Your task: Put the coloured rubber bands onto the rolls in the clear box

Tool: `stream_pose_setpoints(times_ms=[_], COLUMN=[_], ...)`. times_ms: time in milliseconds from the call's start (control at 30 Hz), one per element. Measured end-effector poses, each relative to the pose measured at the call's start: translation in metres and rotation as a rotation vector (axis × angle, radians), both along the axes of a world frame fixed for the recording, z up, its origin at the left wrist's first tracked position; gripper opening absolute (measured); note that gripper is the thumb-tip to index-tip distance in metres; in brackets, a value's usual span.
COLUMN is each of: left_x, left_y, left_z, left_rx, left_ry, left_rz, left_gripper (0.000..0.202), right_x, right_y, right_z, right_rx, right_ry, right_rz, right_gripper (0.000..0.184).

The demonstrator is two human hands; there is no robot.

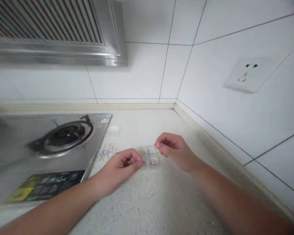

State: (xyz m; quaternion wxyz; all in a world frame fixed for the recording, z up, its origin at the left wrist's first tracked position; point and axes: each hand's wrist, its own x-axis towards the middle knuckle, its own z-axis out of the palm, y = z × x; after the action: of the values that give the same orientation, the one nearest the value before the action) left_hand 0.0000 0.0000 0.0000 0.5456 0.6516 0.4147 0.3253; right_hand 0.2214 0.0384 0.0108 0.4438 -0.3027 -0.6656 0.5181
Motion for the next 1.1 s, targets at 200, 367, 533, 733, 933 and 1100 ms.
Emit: stream_pose_setpoints(times_ms=[200, 367, 533, 733, 933, 1100], left_x=[0.0007, 0.0000, -0.0011, 0.0002, 0.0006, -0.0007], left_y=[0.0001, 0.0013, 0.0012, 0.0004, -0.0004, -0.0001], left_z=[0.0001, -0.0023, -0.0033, -0.0033, -0.0025, -0.0029], left_rx=[-0.024, -0.025, -0.010, -0.011, -0.024, -0.025], left_ry=[-0.015, -0.002, -0.006, -0.005, -0.006, -0.001], left_rz=[0.019, 0.016, 0.012, 0.015, 0.014, 0.016], left_gripper=[0.023, 0.023, 0.023, 0.024, 0.024, 0.023], right_x=[-0.0005, -0.0002, -0.0007, -0.0009, -0.0001, 0.0002], right_y=[0.0021, 0.0014, 0.0014, 0.0021, 0.0023, 0.0019], right_z=[0.0008, 0.0001, 0.0012, 0.0019, -0.0006, 0.0006], right_rx=[-0.010, -0.010, -0.011, -0.007, -0.014, -0.013], right_ry=[0.025, 0.016, 0.013, 0.016, 0.047, 0.042], right_rz=[0.009, 0.009, -0.003, -0.028, -0.005, -0.003], right_gripper=[0.012, 0.014, 0.014, 0.013, 0.014, 0.015])
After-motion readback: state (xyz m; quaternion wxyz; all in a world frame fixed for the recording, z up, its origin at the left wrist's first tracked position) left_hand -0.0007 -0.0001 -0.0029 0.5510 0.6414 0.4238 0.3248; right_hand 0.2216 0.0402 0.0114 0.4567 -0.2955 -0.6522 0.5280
